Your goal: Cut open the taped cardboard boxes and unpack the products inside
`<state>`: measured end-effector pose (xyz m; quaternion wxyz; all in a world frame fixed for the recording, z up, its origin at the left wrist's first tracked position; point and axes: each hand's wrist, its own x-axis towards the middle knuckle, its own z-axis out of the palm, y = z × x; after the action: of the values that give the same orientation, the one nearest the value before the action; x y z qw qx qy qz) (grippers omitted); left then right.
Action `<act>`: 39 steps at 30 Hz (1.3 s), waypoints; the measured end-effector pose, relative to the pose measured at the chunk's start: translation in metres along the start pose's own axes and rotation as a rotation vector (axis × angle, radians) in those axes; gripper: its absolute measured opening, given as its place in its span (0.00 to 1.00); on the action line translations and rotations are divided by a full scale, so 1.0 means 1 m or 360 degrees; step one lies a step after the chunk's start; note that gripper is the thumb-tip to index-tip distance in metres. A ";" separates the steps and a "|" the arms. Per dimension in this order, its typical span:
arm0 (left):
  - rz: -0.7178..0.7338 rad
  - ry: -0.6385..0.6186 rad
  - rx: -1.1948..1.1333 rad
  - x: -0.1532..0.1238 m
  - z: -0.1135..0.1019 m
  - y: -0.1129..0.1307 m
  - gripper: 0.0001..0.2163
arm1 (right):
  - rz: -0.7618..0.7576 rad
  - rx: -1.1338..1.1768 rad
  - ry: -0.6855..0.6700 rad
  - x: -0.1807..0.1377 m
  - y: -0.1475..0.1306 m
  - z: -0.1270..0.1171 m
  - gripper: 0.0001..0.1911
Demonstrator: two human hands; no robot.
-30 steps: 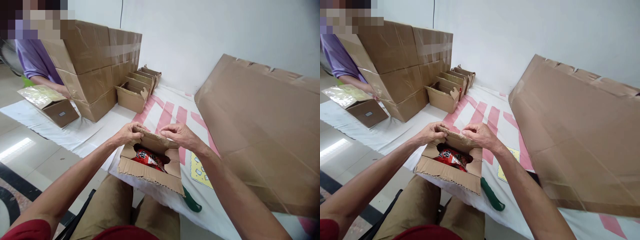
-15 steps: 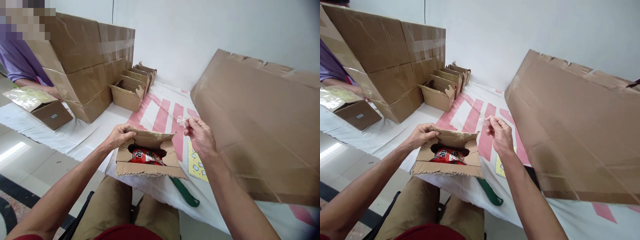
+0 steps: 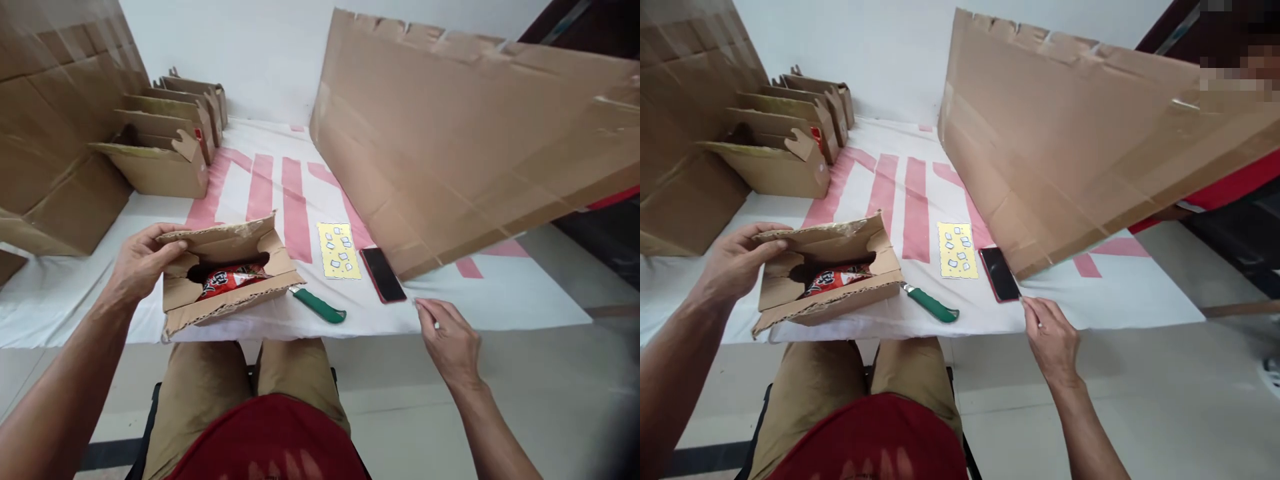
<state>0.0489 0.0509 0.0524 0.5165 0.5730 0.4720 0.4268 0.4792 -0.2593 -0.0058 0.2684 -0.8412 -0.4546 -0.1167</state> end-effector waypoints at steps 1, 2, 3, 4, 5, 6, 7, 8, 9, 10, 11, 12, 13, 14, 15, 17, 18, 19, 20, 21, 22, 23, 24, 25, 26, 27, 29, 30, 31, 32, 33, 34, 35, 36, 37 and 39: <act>-0.0010 0.0016 0.0014 -0.002 0.000 0.001 0.16 | 0.0029 -0.0173 0.0037 -0.006 0.016 -0.003 0.19; -0.0021 0.0036 0.0030 -0.004 0.000 0.002 0.16 | 0.0077 -0.0318 0.0063 -0.009 0.032 -0.005 0.20; -0.0029 0.0056 0.0049 -0.005 0.001 0.002 0.16 | 0.0125 -0.0434 0.0088 -0.008 0.048 -0.006 0.20; -0.0035 0.0074 0.0065 -0.006 0.001 0.003 0.15 | 0.0162 -0.0522 0.0112 -0.005 0.062 -0.006 0.21; -0.0035 0.0097 0.0081 -0.006 0.001 0.003 0.15 | 0.0193 -0.0584 0.0115 -0.001 0.075 -0.004 0.21; -0.0032 0.0118 0.0098 -0.007 0.002 0.002 0.15 | 0.0218 -0.0624 0.0085 0.005 0.086 -0.001 0.21; -0.0025 0.0138 0.0111 -0.007 0.002 0.002 0.14 | 0.0236 -0.0642 0.0020 0.011 0.096 0.003 0.21; -0.0015 0.0157 0.0116 -0.007 0.003 0.001 0.14 | 0.0247 -0.0640 -0.0066 0.016 0.103 0.008 0.20; -0.0006 0.0167 0.0116 -0.007 0.003 0.001 0.14 | 0.0251 -0.0620 -0.0162 0.019 0.108 0.013 0.19; 0.0001 0.0172 0.0117 -0.007 0.003 0.000 0.13 | 0.0251 -0.0586 -0.0249 0.021 0.111 0.018 0.19; 0.0005 0.0175 0.0121 -0.007 0.004 0.000 0.13 | 0.0245 -0.0540 -0.0321 0.021 0.113 0.020 0.19; 0.0003 0.0172 0.0129 -0.007 0.004 0.000 0.13 | 0.0237 -0.0487 -0.0379 0.019 0.114 0.021 0.19; -0.0001 0.0181 0.0136 -0.007 0.004 0.000 0.13 | 0.0231 -0.0431 -0.0436 0.017 0.116 0.020 0.18; -0.0009 0.0186 0.0138 -0.007 0.005 0.001 0.13 | 0.0230 -0.0366 -0.0491 0.014 0.117 0.017 0.18; -0.0020 0.0190 0.0127 -0.007 0.006 0.002 0.13 | 0.0242 -0.0289 -0.0542 0.012 0.118 0.013 0.18; -0.0045 0.0177 0.0046 -0.007 0.007 0.004 0.13 | 0.0302 -0.0137 -0.0610 0.012 0.121 0.004 0.18; -0.0060 0.0155 -0.0011 -0.006 0.008 0.004 0.14 | 0.0344 -0.0066 -0.0626 0.013 0.122 0.001 0.18; -0.0071 0.0125 -0.0062 -0.006 0.008 0.004 0.14 | 0.0395 0.0007 -0.0620 0.016 0.123 -0.001 0.17; -0.0075 0.0094 -0.0089 -0.005 0.008 0.003 0.14 | 0.0451 0.0075 -0.0592 0.020 0.124 -0.003 0.17; -0.0066 0.0077 -0.0089 -0.005 0.006 0.002 0.15 | 0.0507 0.0131 -0.0542 0.024 0.124 -0.003 0.18; -0.0045 0.0072 -0.0067 -0.004 0.004 0.000 0.15 | 0.0565 0.0181 -0.0476 0.027 0.123 -0.004 0.20; -0.0018 0.0081 -0.0034 -0.004 0.002 -0.003 0.15 | 0.0624 0.0230 -0.0404 0.030 0.123 -0.004 0.23; 0.0013 0.0103 -0.0008 -0.003 0.000 -0.006 0.15 | 0.0676 0.0272 -0.0338 0.032 0.122 -0.004 0.26; 0.0039 0.0128 0.0007 -0.002 -0.003 -0.009 0.15 | 0.0712 0.0308 -0.0290 0.032 0.121 -0.005 0.30; 0.0054 0.0145 0.0011 0.000 -0.005 -0.013 0.14 | 0.0736 0.0343 -0.0261 0.032 0.119 -0.006 0.32; 0.0054 0.0143 0.0010 0.001 -0.007 -0.016 0.14 | 0.0749 0.0379 -0.0243 0.030 0.118 -0.007 0.34; 0.0049 0.0127 0.0014 0.002 -0.009 -0.020 0.14 | 0.0750 0.0416 -0.0217 0.026 0.114 -0.007 0.36; 0.0047 0.0121 0.0016 0.003 -0.009 -0.021 0.14 | 0.0745 0.0410 -0.0198 0.024 0.113 -0.007 0.35; 0.0044 0.0114 0.0020 0.002 -0.009 -0.022 0.14 | 0.0739 0.0384 -0.0171 0.023 0.112 -0.007 0.34; 0.0045 0.0118 0.0022 0.001 -0.009 -0.022 0.14 | 0.0732 0.0339 -0.0137 0.023 0.111 -0.006 0.33; 0.0046 0.0124 0.0026 0.000 -0.009 -0.022 0.14 | 0.0724 0.0274 -0.0100 0.025 0.111 -0.005 0.31; 0.0044 0.0126 0.0031 -0.001 -0.009 -0.021 0.13 | 0.0711 0.0192 -0.0064 0.027 0.110 -0.004 0.27; 0.0043 0.0125 0.0035 -0.002 -0.009 -0.021 0.13 | 0.0689 0.0101 -0.0039 0.029 0.110 -0.003 0.24; 0.0047 0.0129 0.0034 -0.003 -0.008 -0.021 0.12 | 0.0655 0.0010 -0.0037 0.031 0.109 -0.001 0.20; 0.0047 0.0129 0.0029 -0.004 -0.008 -0.021 0.12 | 0.0611 -0.0072 -0.0062 0.032 0.108 0.002 0.16; 0.0036 0.0130 0.0013 -0.006 -0.008 -0.022 0.12 | 0.0508 -0.0193 -0.0178 0.030 0.103 0.008 0.11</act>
<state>0.0381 0.0474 0.0316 0.4895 0.5624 0.4879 0.4539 0.5806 -0.2788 -0.0349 0.2066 -0.9225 -0.3217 -0.0528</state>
